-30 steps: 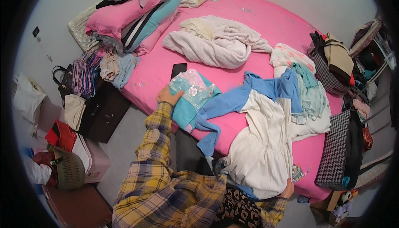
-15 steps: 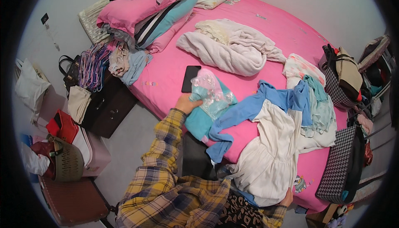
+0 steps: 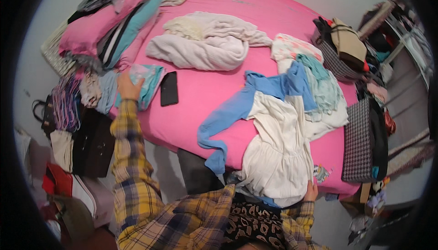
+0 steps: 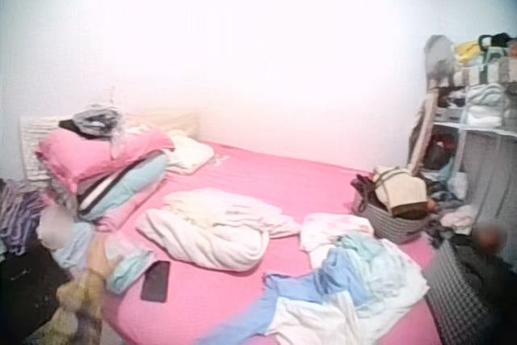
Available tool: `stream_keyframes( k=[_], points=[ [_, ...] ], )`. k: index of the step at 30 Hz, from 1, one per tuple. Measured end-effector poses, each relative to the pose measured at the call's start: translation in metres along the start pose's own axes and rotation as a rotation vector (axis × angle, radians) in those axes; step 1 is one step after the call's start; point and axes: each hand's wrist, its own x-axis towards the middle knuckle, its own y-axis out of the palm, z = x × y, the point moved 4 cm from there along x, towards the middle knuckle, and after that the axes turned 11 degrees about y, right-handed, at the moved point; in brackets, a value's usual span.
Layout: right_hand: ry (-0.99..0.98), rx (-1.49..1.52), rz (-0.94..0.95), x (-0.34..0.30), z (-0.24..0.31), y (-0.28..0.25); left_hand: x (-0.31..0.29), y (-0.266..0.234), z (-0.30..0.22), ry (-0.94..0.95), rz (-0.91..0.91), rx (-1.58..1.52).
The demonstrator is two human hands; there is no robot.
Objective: The person folds various garments on a pink bed, including a blue and white dress, a black garment, and a light blue patterned shirt. They smooth and fold each item by hand, placing them into neat stacks.
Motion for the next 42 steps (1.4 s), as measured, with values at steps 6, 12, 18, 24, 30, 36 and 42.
stream_keyframes(
  k=[6,12,18,24,30,36,42],
  points=[
    [-0.226,-0.197,-0.091,0.024,0.065,0.026,-0.09,0.051,-0.233,0.086,0.383,-0.767],
    [-0.488,-0.126,0.159,0.053,0.196,0.162,-0.09,0.05,-0.302,-0.268,0.59,-1.037],
    [-0.64,-0.683,0.025,0.092,0.198,0.236,-0.123,-0.009,-0.217,-0.42,0.276,-1.125],
    [-0.534,-0.496,0.382,0.051,0.165,0.234,-0.212,-0.033,-0.127,-0.728,0.331,-1.0],
    [-0.628,-0.546,0.212,0.035,0.194,0.227,-0.242,-0.026,-0.133,-0.746,0.39,-0.934],
    [-0.629,-0.694,0.198,0.069,0.205,0.29,-0.2,-0.049,-0.187,-0.726,0.569,-1.236],
    [0.117,0.393,0.888,0.042,0.241,0.305,-0.185,-0.074,-0.15,-0.898,0.105,-1.53]
  ],
)
